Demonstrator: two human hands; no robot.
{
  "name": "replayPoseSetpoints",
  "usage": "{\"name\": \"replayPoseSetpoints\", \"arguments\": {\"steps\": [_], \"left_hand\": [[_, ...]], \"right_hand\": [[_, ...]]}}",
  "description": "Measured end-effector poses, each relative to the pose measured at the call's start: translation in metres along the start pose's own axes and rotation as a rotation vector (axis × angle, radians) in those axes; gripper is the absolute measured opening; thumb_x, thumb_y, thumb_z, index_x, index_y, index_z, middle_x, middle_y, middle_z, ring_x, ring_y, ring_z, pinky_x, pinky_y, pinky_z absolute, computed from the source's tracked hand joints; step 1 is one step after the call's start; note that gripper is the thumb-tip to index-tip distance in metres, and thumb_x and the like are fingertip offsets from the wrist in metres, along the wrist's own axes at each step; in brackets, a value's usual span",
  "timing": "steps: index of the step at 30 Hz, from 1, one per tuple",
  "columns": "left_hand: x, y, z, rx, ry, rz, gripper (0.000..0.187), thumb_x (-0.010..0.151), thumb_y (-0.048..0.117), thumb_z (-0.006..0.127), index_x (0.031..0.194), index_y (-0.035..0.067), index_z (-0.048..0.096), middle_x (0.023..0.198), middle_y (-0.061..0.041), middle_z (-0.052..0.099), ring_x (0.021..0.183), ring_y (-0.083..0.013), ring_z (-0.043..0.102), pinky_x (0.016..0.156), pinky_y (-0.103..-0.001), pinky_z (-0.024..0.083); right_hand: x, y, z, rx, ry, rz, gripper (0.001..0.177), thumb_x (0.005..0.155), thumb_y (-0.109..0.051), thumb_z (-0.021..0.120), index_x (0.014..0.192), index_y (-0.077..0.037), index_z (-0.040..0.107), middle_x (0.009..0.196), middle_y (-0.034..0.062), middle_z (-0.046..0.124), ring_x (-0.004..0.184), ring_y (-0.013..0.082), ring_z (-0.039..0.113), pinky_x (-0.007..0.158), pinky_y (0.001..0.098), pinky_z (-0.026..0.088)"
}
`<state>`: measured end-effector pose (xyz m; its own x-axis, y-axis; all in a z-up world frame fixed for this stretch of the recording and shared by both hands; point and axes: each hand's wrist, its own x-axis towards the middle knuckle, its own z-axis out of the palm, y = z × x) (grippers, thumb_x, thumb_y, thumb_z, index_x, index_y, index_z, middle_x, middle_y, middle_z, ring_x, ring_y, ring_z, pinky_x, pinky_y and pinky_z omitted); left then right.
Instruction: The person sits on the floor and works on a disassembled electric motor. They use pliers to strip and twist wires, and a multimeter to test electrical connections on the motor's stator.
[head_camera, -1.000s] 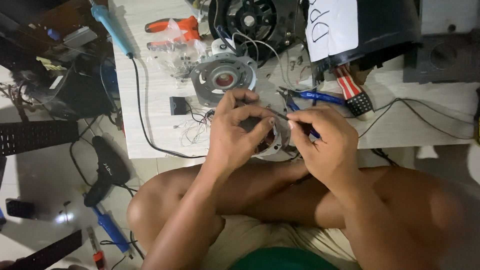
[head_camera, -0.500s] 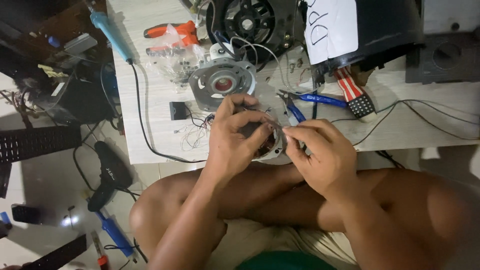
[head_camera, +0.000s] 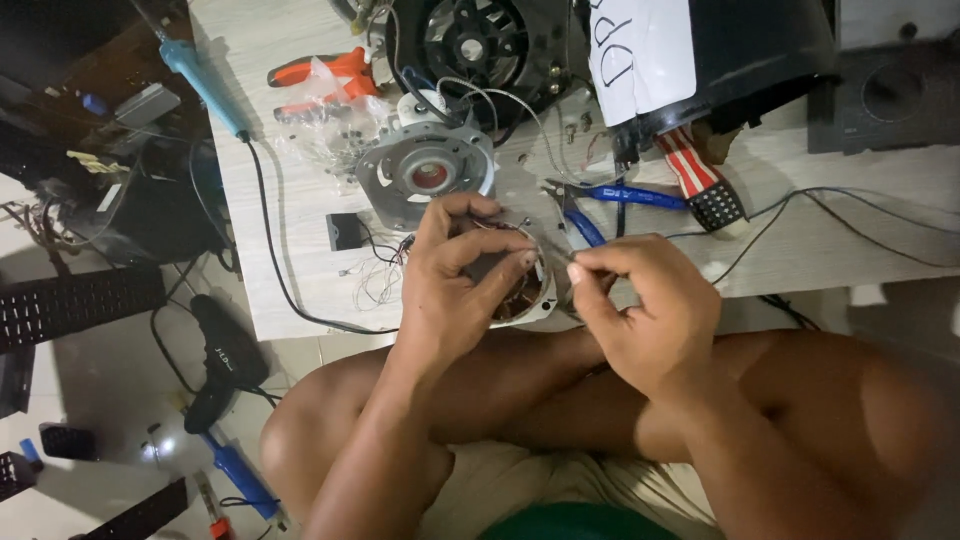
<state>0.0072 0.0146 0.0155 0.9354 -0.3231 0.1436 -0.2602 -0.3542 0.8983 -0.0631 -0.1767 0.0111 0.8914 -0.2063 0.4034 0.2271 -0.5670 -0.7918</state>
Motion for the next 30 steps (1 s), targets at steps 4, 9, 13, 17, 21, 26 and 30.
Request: {"name": "replayPoseSetpoints", "arguments": {"steps": [4, 9, 13, 17, 21, 26, 30], "left_hand": [[0.001, 0.002, -0.001, -0.015, -0.005, -0.004, 0.011, 0.086, 0.014, 0.083, 0.097, 0.017, 0.082, 0.116, -0.014, 0.059, 0.101, -0.0352, 0.068, 0.087, -0.042, 0.054], [-0.001, -0.001, -0.001, -0.005, -0.009, 0.008, 0.009, 0.086, 0.014, 0.083, 0.095, 0.014, 0.081, 0.117, -0.016, 0.059, 0.102, -0.0379, 0.068, 0.087, -0.044, 0.055], [0.001, 0.002, -0.001, -0.020, 0.005, 0.013, 0.008, 0.086, 0.014, 0.083, 0.094, 0.012, 0.080, 0.116, -0.015, 0.059, 0.101, -0.0364, 0.069, 0.085, -0.042, 0.054], [0.000, 0.002, -0.001, -0.020, 0.005, 0.008, 0.009, 0.086, 0.013, 0.082, 0.095, 0.014, 0.081, 0.117, -0.014, 0.059, 0.100, -0.0352, 0.068, 0.086, -0.042, 0.055], [0.000, 0.000, -0.001, -0.038, 0.013, -0.007, 0.011, 0.085, 0.011, 0.080, 0.095, 0.015, 0.081, 0.118, -0.014, 0.060, 0.098, -0.0345, 0.068, 0.084, -0.042, 0.055], [-0.001, -0.002, 0.000, -0.034, 0.006, 0.005, 0.009, 0.086, 0.013, 0.081, 0.095, 0.015, 0.081, 0.116, -0.014, 0.060, 0.097, -0.0349, 0.068, 0.083, -0.042, 0.055], [0.003, 0.007, -0.003, -0.013, 0.000, 0.019, 0.008, 0.087, 0.014, 0.082, 0.095, 0.014, 0.081, 0.115, -0.014, 0.059, 0.100, -0.0381, 0.069, 0.082, -0.043, 0.055]], "right_hand": [[0.004, -0.003, 0.000, 0.033, -0.011, 0.030, 0.011, 0.092, -0.009, 0.082, 0.099, -0.003, 0.077, 0.083, 0.0069, 0.070, 0.075, 0.0228, 0.072, 0.068, 0.0332, 0.060], [0.003, -0.027, 0.018, 0.274, 0.132, 0.148, 0.005, 0.100, -0.002, 0.071, 0.101, 0.002, 0.073, 0.085, 0.0150, 0.063, 0.082, 0.0141, 0.061, 0.091, 0.0340, 0.056], [-0.002, -0.001, 0.010, 0.054, -0.028, -0.035, 0.009, 0.091, -0.003, 0.080, 0.100, -0.002, 0.078, 0.087, 0.0070, 0.071, 0.080, 0.0239, 0.072, 0.068, 0.0351, 0.060], [-0.001, -0.004, 0.009, 0.030, -0.049, -0.056, 0.007, 0.092, -0.004, 0.079, 0.098, -0.004, 0.077, 0.086, 0.0065, 0.070, 0.079, 0.0236, 0.071, 0.067, 0.0338, 0.059], [-0.007, 0.001, 0.009, -0.014, -0.088, -0.091, 0.007, 0.091, -0.003, 0.078, 0.097, -0.006, 0.075, 0.087, 0.0064, 0.070, 0.081, 0.0258, 0.073, 0.064, 0.0337, 0.060], [-0.001, -0.006, 0.007, 0.044, -0.068, -0.079, 0.006, 0.091, -0.003, 0.078, 0.097, -0.005, 0.076, 0.086, 0.0067, 0.071, 0.079, 0.0247, 0.073, 0.064, 0.0340, 0.061], [0.003, -0.007, 0.006, 0.038, -0.044, -0.086, 0.008, 0.092, -0.001, 0.079, 0.098, -0.004, 0.075, 0.086, 0.0090, 0.070, 0.079, 0.0278, 0.072, 0.062, 0.0373, 0.060]]}}
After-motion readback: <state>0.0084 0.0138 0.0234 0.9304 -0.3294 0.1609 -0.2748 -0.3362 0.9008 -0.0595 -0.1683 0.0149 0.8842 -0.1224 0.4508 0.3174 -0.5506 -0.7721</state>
